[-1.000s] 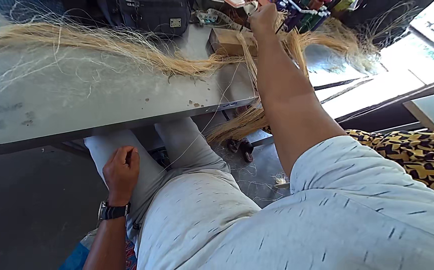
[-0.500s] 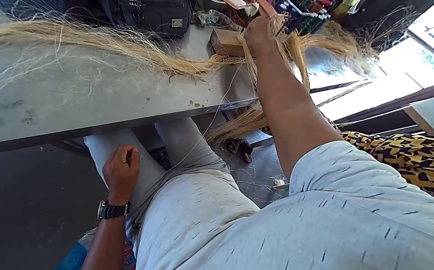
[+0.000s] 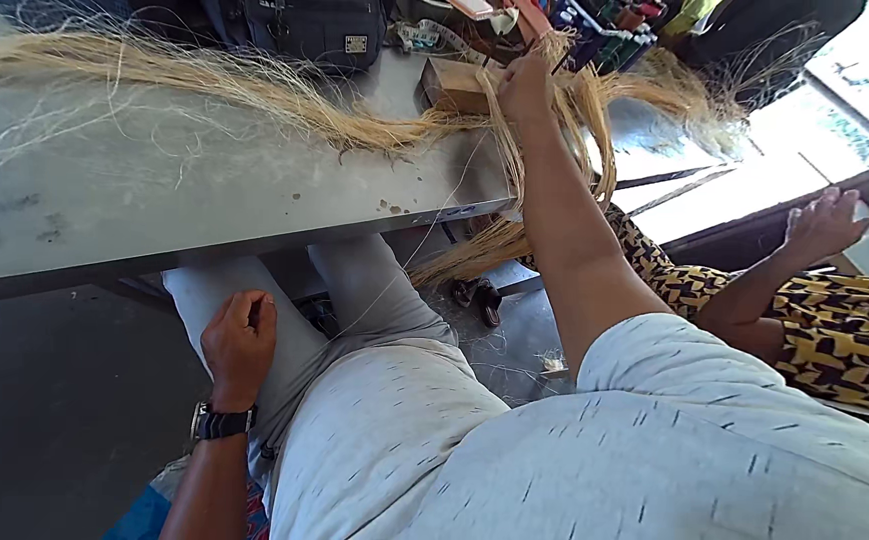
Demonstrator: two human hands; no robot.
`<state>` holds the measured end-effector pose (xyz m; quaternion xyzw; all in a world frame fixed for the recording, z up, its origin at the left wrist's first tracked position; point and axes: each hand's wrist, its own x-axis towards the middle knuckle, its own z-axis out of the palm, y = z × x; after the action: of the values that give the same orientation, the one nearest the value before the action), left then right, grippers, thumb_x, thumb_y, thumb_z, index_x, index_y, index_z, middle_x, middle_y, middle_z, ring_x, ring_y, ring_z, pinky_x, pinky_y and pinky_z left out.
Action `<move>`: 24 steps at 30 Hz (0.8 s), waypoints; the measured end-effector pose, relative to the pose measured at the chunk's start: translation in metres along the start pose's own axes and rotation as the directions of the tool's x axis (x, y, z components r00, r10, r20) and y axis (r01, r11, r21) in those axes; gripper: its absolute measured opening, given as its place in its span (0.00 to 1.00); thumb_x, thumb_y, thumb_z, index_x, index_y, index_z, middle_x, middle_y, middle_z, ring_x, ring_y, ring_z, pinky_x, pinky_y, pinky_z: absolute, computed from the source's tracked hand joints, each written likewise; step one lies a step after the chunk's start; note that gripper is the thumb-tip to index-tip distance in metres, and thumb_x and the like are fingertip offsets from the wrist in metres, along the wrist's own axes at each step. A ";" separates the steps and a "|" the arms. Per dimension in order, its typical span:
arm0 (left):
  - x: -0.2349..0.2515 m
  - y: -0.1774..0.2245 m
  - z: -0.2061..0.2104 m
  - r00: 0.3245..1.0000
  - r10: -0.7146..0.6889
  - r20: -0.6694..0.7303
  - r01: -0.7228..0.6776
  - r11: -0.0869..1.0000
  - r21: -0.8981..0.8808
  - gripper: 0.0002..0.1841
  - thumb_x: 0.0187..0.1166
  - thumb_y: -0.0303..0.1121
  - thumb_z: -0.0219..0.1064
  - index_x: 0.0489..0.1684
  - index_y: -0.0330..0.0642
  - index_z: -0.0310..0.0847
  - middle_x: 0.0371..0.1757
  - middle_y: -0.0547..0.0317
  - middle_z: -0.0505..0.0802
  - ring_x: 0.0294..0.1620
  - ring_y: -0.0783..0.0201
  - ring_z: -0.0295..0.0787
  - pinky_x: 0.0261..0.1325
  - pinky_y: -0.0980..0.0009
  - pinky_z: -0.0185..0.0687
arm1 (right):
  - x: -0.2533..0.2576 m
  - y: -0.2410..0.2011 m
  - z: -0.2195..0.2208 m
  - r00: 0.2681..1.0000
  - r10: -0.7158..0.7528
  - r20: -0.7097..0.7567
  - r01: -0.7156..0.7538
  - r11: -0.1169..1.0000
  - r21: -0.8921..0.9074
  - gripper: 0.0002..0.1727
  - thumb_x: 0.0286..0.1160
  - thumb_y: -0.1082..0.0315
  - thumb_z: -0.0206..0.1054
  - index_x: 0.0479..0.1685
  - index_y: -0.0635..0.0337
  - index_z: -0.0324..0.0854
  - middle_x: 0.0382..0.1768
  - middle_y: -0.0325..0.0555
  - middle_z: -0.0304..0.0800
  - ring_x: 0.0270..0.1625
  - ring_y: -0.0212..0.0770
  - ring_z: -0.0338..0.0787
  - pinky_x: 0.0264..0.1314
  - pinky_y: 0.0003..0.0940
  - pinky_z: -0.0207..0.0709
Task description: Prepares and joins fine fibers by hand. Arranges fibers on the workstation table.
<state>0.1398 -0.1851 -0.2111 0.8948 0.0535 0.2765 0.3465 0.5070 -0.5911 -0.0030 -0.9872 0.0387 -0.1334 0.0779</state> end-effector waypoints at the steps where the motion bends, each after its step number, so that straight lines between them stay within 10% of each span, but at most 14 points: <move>1: 0.000 0.000 0.000 1.000 -0.001 0.000 0.001 1.000 0.000 0.17 0.87 0.39 0.57 0.42 0.37 0.88 0.30 0.53 0.89 0.27 0.65 0.83 0.32 0.69 0.78 | -0.005 0.006 -0.003 1.000 0.010 -0.003 -0.010 1.000 0.019 0.15 0.76 0.67 0.63 0.52 0.68 0.87 0.58 0.68 0.89 0.64 0.67 0.88 0.63 0.72 0.76; 16: 0.000 0.001 0.001 1.000 0.017 0.007 -0.017 0.999 -0.035 0.16 0.87 0.38 0.57 0.44 0.35 0.87 0.32 0.48 0.89 0.29 0.60 0.84 0.34 0.63 0.79 | -0.241 0.146 -0.096 0.963 0.169 0.211 -0.171 0.985 -0.008 0.13 0.89 0.64 0.63 0.48 0.65 0.89 0.39 0.64 0.91 0.41 0.67 0.89 0.50 0.75 0.76; 22: 0.004 0.004 0.004 0.999 0.029 0.020 -0.028 0.999 -0.042 0.17 0.86 0.39 0.57 0.44 0.34 0.87 0.32 0.46 0.90 0.28 0.56 0.84 0.33 0.57 0.79 | -0.336 0.255 -0.059 0.692 0.396 0.603 -0.502 0.865 0.008 0.11 0.87 0.68 0.63 0.55 0.65 0.86 0.40 0.52 0.92 0.33 0.41 0.86 0.40 0.42 0.82; 24: 0.005 0.005 0.005 0.999 0.035 0.021 -0.034 0.999 -0.042 0.17 0.87 0.39 0.57 0.45 0.33 0.87 0.33 0.46 0.90 0.28 0.55 0.85 0.33 0.56 0.79 | -0.373 0.284 -0.032 0.579 0.483 0.657 -0.643 0.765 0.005 0.12 0.88 0.69 0.61 0.58 0.67 0.85 0.46 0.56 0.92 0.38 0.45 0.89 0.43 0.45 0.83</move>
<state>0.1461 -0.1908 -0.2090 0.8911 0.0287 0.2739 0.3608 0.1239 -0.8387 -0.1150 -0.8909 0.3079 0.2272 0.2447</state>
